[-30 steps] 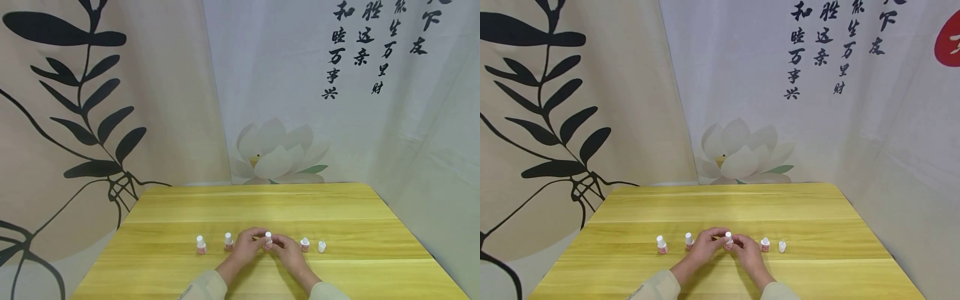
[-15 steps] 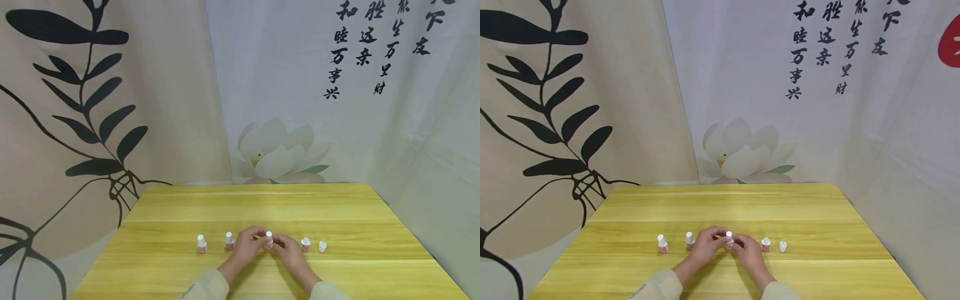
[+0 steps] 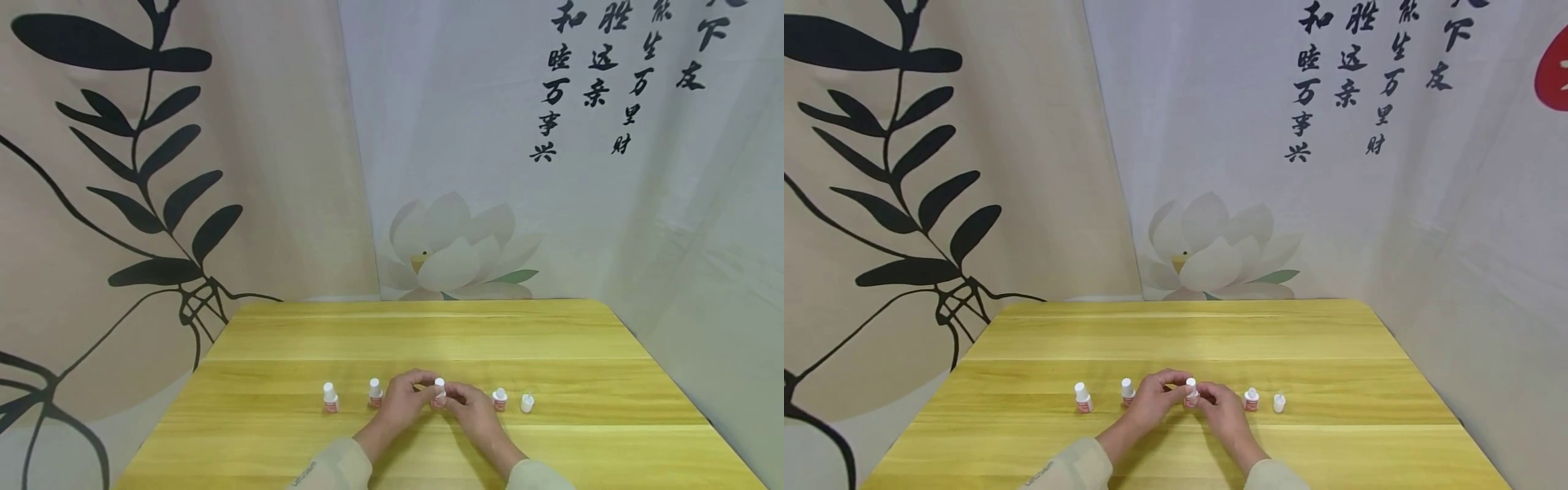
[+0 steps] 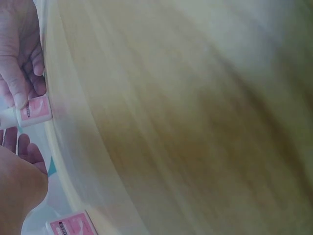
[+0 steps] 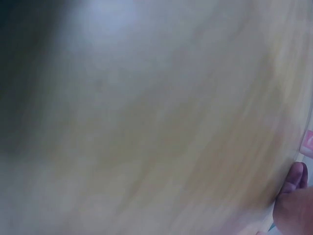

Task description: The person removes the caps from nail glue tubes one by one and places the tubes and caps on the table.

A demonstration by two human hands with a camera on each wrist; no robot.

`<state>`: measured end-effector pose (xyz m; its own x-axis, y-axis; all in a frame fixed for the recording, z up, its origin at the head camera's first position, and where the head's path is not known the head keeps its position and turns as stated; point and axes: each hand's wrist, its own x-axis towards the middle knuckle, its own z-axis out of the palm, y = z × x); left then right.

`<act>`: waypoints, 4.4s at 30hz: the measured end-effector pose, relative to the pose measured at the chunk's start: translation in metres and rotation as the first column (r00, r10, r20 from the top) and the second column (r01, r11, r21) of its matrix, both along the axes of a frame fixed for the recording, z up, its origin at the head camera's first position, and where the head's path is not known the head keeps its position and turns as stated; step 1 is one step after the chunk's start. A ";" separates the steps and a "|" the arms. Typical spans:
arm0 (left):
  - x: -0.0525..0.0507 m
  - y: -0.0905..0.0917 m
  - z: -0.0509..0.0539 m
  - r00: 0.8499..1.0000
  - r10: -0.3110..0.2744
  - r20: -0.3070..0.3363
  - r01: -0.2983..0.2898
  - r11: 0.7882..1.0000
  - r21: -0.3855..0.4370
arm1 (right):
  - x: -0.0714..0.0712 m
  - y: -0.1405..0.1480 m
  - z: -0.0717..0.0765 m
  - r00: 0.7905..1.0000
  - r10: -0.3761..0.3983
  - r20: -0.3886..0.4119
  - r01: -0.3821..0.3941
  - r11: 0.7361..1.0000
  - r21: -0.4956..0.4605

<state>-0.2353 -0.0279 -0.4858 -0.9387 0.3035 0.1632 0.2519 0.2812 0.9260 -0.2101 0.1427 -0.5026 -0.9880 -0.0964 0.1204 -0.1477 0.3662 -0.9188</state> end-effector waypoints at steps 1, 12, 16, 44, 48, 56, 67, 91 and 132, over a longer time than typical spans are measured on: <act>0.000 0.000 0.000 1.000 0.000 0.001 0.000 1.000 -0.002 | 0.000 0.000 0.000 1.000 0.001 0.002 -0.001 1.000 -0.003; 0.001 0.003 -0.003 0.999 0.026 -0.033 -0.026 1.000 -0.003 | 0.000 0.000 0.000 1.000 -0.025 -0.012 0.025 0.999 0.026; 0.001 0.002 -0.003 1.000 0.030 -0.009 -0.030 1.000 0.000 | 0.000 0.000 0.000 1.000 -0.010 -0.017 0.011 0.999 0.032; 0.000 0.001 -0.001 0.997 0.031 0.064 -0.033 0.999 0.038 | 0.000 0.001 -0.002 1.000 -0.004 -0.028 0.005 0.999 0.040; 0.000 0.000 -0.002 0.998 0.020 0.061 -0.022 0.999 0.026 | 0.000 0.000 -0.001 0.999 -0.010 -0.032 0.012 0.999 0.050; -0.001 0.000 -0.003 0.998 0.007 0.058 -0.009 1.000 0.026 | 0.000 0.001 -0.001 1.000 -0.017 -0.024 0.018 0.999 0.048; 0.001 0.001 -0.001 0.997 0.019 0.081 -0.023 0.999 0.043 | 0.001 0.002 -0.001 1.000 -0.009 -0.008 0.010 0.999 0.041; 0.003 -0.001 -0.001 0.997 0.004 0.072 -0.008 0.998 0.058 | 0.000 0.003 -0.003 1.000 -0.006 -0.012 0.007 0.999 0.051; 0.000 0.000 -0.001 0.996 0.012 0.088 -0.017 0.998 0.058 | 0.002 0.002 -0.001 1.000 0.010 -0.007 -0.010 0.999 0.045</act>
<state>-0.2348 -0.0281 -0.4865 -0.9546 0.2818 0.0968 0.1649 0.2291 0.9593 -0.2085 0.1442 -0.5031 -0.9861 -0.1115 0.1230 -0.1582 0.4057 -0.9002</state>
